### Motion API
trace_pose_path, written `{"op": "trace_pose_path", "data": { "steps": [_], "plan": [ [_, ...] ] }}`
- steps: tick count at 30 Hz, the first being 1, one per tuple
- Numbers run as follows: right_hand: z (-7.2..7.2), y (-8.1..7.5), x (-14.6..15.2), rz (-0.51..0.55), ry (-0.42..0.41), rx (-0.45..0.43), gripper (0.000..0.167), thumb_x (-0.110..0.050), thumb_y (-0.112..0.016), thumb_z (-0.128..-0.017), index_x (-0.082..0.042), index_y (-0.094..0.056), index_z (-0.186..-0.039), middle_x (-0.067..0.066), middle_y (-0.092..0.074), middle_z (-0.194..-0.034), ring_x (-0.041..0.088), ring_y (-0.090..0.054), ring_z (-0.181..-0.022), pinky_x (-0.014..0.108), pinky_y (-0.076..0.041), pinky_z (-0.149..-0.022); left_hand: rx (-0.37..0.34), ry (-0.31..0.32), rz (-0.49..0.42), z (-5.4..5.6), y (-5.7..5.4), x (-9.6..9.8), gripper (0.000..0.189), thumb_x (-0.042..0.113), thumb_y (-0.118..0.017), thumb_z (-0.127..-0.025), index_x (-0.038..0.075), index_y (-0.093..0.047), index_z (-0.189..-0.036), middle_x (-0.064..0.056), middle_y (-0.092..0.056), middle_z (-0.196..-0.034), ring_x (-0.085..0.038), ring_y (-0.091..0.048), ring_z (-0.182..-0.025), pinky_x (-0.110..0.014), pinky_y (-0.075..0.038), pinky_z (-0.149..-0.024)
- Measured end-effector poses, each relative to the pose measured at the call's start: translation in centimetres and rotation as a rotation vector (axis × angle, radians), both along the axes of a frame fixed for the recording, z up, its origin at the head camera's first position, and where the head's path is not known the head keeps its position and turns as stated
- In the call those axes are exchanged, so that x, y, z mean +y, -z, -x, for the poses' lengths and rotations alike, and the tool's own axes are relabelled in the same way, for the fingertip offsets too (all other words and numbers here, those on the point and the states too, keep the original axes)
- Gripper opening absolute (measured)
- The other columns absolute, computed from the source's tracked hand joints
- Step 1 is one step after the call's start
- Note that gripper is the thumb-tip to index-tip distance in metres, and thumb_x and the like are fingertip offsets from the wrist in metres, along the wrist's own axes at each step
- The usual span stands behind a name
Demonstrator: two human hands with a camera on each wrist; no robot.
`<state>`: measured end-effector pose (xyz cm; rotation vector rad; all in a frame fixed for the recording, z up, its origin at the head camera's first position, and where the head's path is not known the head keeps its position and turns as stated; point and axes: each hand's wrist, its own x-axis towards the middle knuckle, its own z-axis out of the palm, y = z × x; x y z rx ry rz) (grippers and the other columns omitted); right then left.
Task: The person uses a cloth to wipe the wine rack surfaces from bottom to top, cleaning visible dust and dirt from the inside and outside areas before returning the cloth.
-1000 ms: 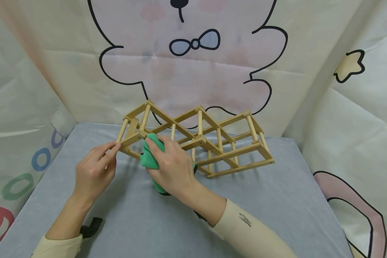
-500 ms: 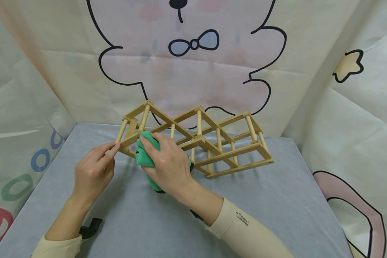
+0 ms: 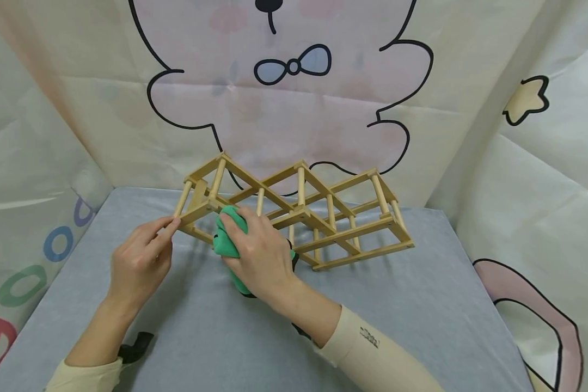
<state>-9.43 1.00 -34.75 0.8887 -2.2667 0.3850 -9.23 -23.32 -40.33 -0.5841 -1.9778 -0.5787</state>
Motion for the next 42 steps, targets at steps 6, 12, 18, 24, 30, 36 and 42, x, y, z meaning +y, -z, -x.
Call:
{"op": "trace_pose_path", "data": {
  "steps": [6,12,18,24,30,36,42],
  "plan": [
    [-0.5,0.8,0.9,-0.024,0.05,-0.003,0.049,-0.027,-0.088,-0.086,-0.017,-0.073,-0.132,0.01,-0.067,-0.13,0.024,-0.067,-0.084,0.03,-0.056,-0.053,0.021,0.001,-0.019,0.0,-0.2,0.1,0.048,-0.021,-0.063,-0.078,0.001,-0.078,-0.118,-0.021,-0.076,-0.107,-0.044,-0.07,-0.079,-0.053,-0.055,-0.059],
    [-0.8,1.4,2.0,-0.031,0.061,0.017,0.044,-0.027,-0.086,-0.089,-0.017,-0.074,-0.13,0.009,-0.068,-0.127,0.025,-0.069,-0.088,0.031,-0.059,-0.06,0.042,-0.008,-0.021,0.1,-0.3,0.2,0.046,-0.02,-0.063,-0.079,0.001,-0.079,-0.117,-0.019,-0.076,-0.106,-0.042,-0.07,-0.078,-0.051,-0.054,-0.059],
    [-1.0,2.3,3.0,-0.046,0.043,0.043,0.043,-0.025,-0.085,-0.089,-0.016,-0.075,-0.13,0.009,-0.068,-0.124,0.023,-0.066,-0.082,0.027,-0.057,-0.06,0.06,0.004,-0.035,0.2,-0.2,0.3,0.038,-0.014,-0.065,-0.082,0.0,-0.08,-0.114,-0.02,-0.076,-0.104,-0.042,-0.07,-0.076,-0.05,-0.053,-0.058],
    [-1.1,2.6,3.9,-0.061,0.036,0.044,0.044,-0.029,-0.084,-0.091,-0.017,-0.074,-0.132,0.007,-0.068,-0.126,0.024,-0.067,-0.087,0.028,-0.058,-0.063,0.067,0.009,-0.045,0.3,-0.2,0.4,0.035,-0.011,-0.066,-0.083,0.0,-0.08,-0.113,-0.019,-0.077,-0.103,-0.041,-0.07,-0.075,-0.05,-0.053,-0.058],
    [-1.1,2.5,4.9,-0.024,0.04,0.077,0.043,-0.03,-0.086,-0.089,-0.017,-0.075,-0.129,0.007,-0.068,-0.124,0.025,-0.068,-0.088,0.032,-0.061,-0.063,0.044,0.006,-0.036,0.1,-0.2,0.2,0.035,-0.01,-0.065,-0.084,-0.001,-0.079,-0.114,-0.02,-0.076,-0.105,-0.042,-0.07,-0.077,-0.05,-0.054,-0.059],
    [-0.7,2.1,6.0,0.035,0.035,0.116,0.044,-0.024,-0.091,-0.084,-0.016,-0.077,-0.125,0.01,-0.07,-0.123,0.029,-0.07,-0.093,0.038,-0.064,-0.07,0.038,0.005,-0.038,0.1,-0.2,0.1,0.035,-0.009,-0.066,-0.084,-0.001,-0.079,-0.115,-0.02,-0.076,-0.106,-0.042,-0.07,-0.077,-0.05,-0.053,-0.057],
    [-0.6,1.5,7.1,0.078,0.036,0.145,0.042,-0.017,-0.088,-0.083,-0.014,-0.078,-0.123,0.014,-0.07,-0.123,0.033,-0.071,-0.094,0.042,-0.064,-0.074,0.025,0.01,-0.04,0.1,-0.2,0.1,0.035,-0.009,-0.066,-0.084,-0.001,-0.079,-0.115,-0.021,-0.076,-0.106,-0.043,-0.07,-0.078,-0.052,-0.055,-0.057]
  ]
}}
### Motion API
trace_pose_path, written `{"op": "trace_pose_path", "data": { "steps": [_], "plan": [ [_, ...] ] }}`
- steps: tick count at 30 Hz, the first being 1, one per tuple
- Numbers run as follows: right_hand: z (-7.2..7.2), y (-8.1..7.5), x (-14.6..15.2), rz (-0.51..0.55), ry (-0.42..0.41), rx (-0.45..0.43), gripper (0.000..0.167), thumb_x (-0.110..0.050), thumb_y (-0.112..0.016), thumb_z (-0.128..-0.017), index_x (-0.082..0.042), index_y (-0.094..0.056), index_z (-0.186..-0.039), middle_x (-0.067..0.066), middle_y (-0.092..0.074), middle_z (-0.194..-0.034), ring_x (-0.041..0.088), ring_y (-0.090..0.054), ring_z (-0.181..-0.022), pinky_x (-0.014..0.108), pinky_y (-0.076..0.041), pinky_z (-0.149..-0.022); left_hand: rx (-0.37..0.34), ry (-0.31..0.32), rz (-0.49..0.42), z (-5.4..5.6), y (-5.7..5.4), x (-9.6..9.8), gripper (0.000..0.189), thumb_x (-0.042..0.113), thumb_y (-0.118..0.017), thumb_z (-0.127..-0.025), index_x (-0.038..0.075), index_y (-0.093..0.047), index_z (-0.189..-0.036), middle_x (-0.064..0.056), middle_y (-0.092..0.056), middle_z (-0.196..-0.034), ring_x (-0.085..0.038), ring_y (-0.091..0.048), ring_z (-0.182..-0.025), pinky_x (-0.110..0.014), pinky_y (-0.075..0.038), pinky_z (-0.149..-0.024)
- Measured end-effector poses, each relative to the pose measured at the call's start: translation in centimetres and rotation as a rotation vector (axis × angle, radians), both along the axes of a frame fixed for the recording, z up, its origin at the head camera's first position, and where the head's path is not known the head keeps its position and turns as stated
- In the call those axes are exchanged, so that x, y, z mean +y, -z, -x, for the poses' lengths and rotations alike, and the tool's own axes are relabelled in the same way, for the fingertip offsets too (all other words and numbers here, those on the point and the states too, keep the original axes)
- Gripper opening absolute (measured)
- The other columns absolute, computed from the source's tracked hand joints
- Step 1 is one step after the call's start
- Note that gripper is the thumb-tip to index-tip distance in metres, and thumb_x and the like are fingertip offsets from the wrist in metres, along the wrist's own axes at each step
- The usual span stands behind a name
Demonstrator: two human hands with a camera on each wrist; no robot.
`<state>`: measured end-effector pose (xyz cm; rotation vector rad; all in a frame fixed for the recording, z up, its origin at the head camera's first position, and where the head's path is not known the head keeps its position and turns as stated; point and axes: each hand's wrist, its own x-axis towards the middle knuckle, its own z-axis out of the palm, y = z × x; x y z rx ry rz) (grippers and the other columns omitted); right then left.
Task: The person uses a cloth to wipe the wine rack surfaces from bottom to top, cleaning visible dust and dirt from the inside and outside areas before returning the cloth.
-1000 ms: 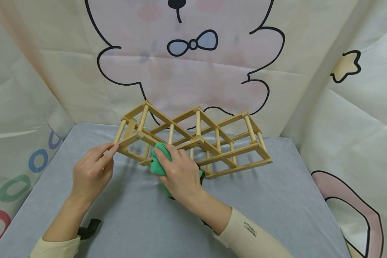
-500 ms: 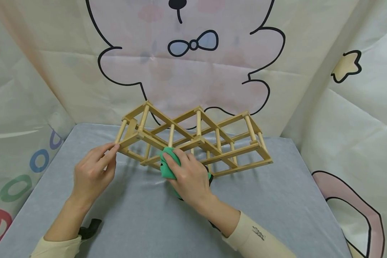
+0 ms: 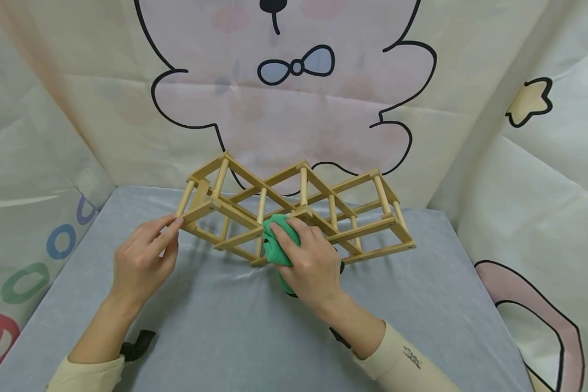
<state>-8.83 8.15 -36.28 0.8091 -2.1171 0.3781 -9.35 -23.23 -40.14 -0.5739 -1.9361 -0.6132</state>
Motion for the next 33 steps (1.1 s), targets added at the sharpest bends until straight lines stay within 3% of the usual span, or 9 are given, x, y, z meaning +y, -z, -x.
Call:
{"op": "trace_pose_path", "data": {
  "steps": [10,18,33],
  "plan": [
    [-0.1,-1.1,1.7,0.055,-0.011,0.013,0.042,-0.008,-0.084,-0.083,-0.01,-0.076,-0.125,0.018,-0.069,-0.122,0.038,-0.07,-0.098,0.047,-0.064,-0.079,-0.009,0.005,0.005,0.0,0.0,0.2,0.035,-0.008,-0.065,-0.085,-0.001,-0.079,-0.116,-0.022,-0.075,-0.107,-0.044,-0.069,-0.078,-0.053,-0.055,-0.058],
    [-0.1,-1.3,2.3,0.094,-0.008,0.024,0.042,-0.012,-0.086,-0.084,-0.01,-0.077,-0.125,0.02,-0.07,-0.122,0.04,-0.07,-0.093,0.05,-0.064,-0.074,-0.01,-0.003,0.005,0.0,0.1,0.1,0.034,-0.008,-0.065,-0.085,-0.001,-0.079,-0.116,-0.021,-0.076,-0.107,-0.043,-0.07,-0.08,-0.051,-0.055,-0.059],
    [-0.1,-0.1,4.0,0.131,-0.009,0.054,0.045,-0.005,-0.087,-0.077,-0.009,-0.078,-0.121,0.018,-0.071,-0.118,0.039,-0.069,-0.091,0.052,-0.063,-0.071,0.01,-0.013,0.021,0.0,0.2,-0.1,0.036,-0.008,-0.064,-0.085,-0.001,-0.079,-0.117,-0.02,-0.076,-0.106,-0.042,-0.07,-0.08,-0.051,-0.055,-0.058]
  ]
}}
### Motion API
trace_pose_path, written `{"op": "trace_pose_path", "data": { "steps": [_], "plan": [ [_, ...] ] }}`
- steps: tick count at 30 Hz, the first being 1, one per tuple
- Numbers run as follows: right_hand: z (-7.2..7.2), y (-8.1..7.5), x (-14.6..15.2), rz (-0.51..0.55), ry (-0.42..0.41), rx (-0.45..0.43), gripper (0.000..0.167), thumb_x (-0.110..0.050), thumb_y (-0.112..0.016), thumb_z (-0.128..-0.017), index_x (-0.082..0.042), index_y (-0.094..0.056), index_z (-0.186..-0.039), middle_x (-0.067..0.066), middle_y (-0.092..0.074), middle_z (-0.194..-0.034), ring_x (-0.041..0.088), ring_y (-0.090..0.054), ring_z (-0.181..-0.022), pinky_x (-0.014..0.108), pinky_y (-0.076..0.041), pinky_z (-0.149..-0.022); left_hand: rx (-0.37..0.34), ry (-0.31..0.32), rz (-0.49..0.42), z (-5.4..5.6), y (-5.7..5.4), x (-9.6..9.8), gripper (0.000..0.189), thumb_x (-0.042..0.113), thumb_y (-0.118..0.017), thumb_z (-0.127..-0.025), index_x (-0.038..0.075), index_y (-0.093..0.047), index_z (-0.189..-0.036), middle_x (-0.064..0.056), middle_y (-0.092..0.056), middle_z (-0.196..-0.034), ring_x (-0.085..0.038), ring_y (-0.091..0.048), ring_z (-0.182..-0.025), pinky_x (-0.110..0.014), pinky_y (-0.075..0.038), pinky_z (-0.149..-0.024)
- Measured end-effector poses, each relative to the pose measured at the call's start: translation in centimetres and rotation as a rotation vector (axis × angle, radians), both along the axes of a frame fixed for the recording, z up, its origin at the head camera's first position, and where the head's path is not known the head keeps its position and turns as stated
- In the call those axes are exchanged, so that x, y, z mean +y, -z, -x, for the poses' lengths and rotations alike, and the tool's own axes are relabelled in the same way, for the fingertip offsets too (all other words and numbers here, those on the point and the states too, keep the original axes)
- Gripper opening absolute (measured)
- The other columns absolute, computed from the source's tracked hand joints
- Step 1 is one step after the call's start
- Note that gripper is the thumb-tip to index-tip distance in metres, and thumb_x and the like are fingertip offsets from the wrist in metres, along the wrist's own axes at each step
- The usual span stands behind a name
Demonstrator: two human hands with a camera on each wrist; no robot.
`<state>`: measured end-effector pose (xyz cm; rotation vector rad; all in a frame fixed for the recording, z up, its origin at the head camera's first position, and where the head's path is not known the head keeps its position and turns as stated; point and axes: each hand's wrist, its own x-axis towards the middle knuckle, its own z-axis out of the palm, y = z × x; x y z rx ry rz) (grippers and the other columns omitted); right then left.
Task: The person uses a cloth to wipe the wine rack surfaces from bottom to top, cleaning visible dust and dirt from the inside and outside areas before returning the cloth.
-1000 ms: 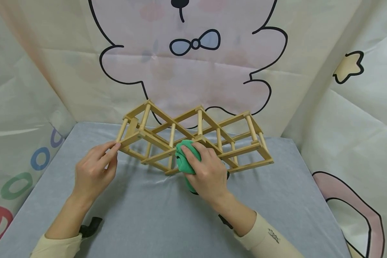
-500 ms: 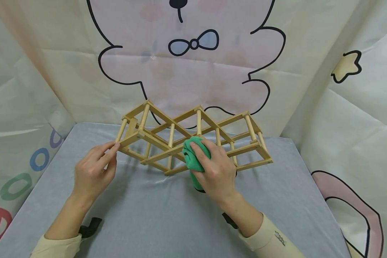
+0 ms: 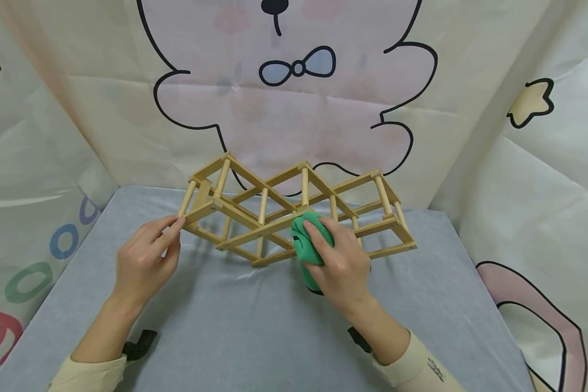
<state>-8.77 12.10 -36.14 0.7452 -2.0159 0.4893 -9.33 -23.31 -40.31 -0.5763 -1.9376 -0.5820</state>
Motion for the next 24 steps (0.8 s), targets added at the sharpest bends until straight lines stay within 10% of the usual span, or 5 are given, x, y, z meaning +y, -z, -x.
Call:
{"op": "trace_pose_path", "data": {
  "steps": [24],
  "plan": [
    [-0.3,3.6,4.4,-0.117,0.04,-0.088,0.053,-0.01,-0.089,-0.077,-0.008,-0.075,-0.127,0.019,-0.069,-0.123,0.04,-0.069,-0.091,0.053,-0.063,-0.073,-0.023,0.001,0.005,0.1,0.3,0.0,0.038,-0.009,-0.065,-0.084,0.0,-0.078,-0.119,-0.021,-0.075,-0.108,-0.043,-0.07,-0.081,-0.052,-0.056,-0.058]
  ]
}}
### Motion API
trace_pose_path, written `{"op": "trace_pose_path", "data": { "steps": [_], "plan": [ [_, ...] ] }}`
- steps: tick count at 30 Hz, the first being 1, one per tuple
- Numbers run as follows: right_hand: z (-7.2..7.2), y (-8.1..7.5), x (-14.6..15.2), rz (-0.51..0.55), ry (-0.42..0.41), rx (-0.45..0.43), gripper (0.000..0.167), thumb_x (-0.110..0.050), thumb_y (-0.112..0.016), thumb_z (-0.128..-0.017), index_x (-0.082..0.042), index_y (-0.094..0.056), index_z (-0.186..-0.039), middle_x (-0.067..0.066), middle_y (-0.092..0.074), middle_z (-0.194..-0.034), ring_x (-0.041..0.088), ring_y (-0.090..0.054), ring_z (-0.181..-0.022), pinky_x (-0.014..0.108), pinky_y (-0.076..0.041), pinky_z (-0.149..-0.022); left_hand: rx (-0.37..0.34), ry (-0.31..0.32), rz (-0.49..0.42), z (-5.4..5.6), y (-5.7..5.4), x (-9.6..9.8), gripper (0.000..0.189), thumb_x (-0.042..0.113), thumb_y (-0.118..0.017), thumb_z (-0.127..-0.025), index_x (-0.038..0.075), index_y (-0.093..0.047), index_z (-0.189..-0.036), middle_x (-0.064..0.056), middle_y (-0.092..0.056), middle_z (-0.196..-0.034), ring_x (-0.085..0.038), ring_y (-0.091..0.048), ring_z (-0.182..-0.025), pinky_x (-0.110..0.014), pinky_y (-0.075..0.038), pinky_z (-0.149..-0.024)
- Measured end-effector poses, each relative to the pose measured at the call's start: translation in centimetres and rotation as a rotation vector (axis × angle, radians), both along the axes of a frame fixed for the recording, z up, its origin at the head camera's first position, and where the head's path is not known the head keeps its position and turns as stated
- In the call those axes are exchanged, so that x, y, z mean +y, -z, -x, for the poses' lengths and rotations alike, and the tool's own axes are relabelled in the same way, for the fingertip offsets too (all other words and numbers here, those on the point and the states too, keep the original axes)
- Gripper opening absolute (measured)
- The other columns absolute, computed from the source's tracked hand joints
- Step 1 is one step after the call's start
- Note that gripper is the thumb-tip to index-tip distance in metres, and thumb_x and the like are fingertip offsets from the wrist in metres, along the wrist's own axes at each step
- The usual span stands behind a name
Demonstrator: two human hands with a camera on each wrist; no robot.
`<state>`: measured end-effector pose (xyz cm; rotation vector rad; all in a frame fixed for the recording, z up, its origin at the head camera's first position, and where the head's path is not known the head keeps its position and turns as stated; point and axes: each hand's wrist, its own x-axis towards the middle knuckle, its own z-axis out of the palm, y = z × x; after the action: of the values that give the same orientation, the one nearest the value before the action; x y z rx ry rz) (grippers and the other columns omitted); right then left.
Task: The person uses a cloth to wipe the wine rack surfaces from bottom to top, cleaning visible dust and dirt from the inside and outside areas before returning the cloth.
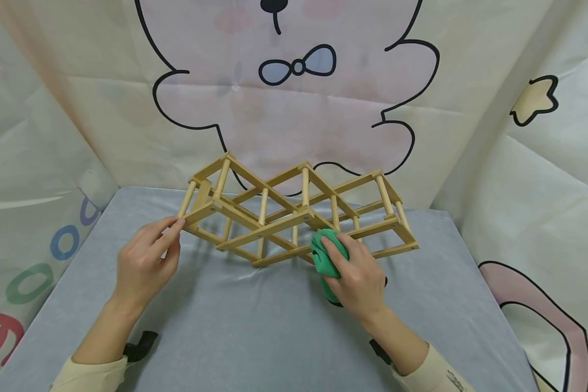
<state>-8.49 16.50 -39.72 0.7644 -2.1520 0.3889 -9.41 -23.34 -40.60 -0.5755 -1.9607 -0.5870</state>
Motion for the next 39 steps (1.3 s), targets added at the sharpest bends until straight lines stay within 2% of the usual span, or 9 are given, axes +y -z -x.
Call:
{"op": "trace_pose_path", "data": {
  "steps": [6,13,20,27,34,39],
  "plan": [
    [-0.1,-0.4,1.2,0.0,0.0,0.028,0.047,-0.014,-0.084,-0.082,-0.008,-0.075,-0.128,0.02,-0.069,-0.123,0.043,-0.069,-0.089,0.056,-0.062,-0.066,-0.005,0.005,0.002,0.0,0.0,0.1,0.037,-0.008,-0.065,-0.085,0.0,-0.078,-0.119,-0.022,-0.075,-0.109,-0.043,-0.07,-0.081,-0.052,-0.056,-0.059],
    [-0.2,-1.0,2.8,0.024,-0.011,0.066,0.044,-0.013,-0.076,-0.083,-0.008,-0.076,-0.127,0.023,-0.069,-0.122,0.047,-0.066,-0.086,0.06,-0.06,-0.063,-0.001,0.007,-0.008,0.0,-0.1,0.2,0.038,-0.01,-0.066,-0.083,-0.001,-0.078,-0.118,-0.022,-0.075,-0.108,-0.044,-0.07,-0.081,-0.053,-0.056,-0.059],
    [-0.2,-2.1,4.3,0.029,0.034,0.116,0.034,-0.022,-0.059,-0.098,-0.007,-0.077,-0.123,0.024,-0.07,-0.117,0.049,-0.067,-0.086,0.062,-0.06,-0.061,0.005,0.006,-0.015,0.0,0.0,0.2,0.037,-0.01,-0.065,-0.083,0.0,-0.078,-0.117,-0.022,-0.075,-0.108,-0.044,-0.07,-0.081,-0.053,-0.056,-0.059],
    [-0.1,-3.1,5.5,0.05,0.057,0.157,0.035,-0.024,-0.059,-0.098,-0.005,-0.077,-0.121,0.025,-0.069,-0.114,0.049,-0.065,-0.082,0.062,-0.058,-0.063,0.013,0.007,-0.022,0.0,-0.1,0.3,0.037,-0.011,-0.065,-0.083,-0.001,-0.079,-0.116,-0.021,-0.075,-0.107,-0.044,-0.07,-0.08,-0.052,-0.055,-0.058],
    [-0.4,-3.9,6.4,0.097,0.077,0.194,0.036,-0.025,-0.06,-0.095,-0.003,-0.078,-0.117,0.026,-0.071,-0.112,0.049,-0.066,-0.083,0.064,-0.056,-0.055,0.023,0.006,-0.021,-0.1,0.0,0.3,0.036,-0.009,-0.065,-0.083,-0.001,-0.079,-0.115,-0.022,-0.075,-0.106,-0.044,-0.069,-0.078,-0.052,-0.055,-0.055],
    [-0.4,-4.4,6.8,0.12,0.09,0.206,0.036,-0.027,-0.06,-0.096,-0.003,-0.078,-0.115,0.026,-0.071,-0.111,0.049,-0.065,-0.083,0.064,-0.055,-0.056,0.013,0.005,-0.008,-0.1,0.0,0.2,0.037,-0.009,-0.065,-0.084,0.0,-0.079,-0.117,-0.022,-0.075,-0.107,-0.044,-0.069,-0.079,-0.052,-0.055,-0.056]
  ]
}}
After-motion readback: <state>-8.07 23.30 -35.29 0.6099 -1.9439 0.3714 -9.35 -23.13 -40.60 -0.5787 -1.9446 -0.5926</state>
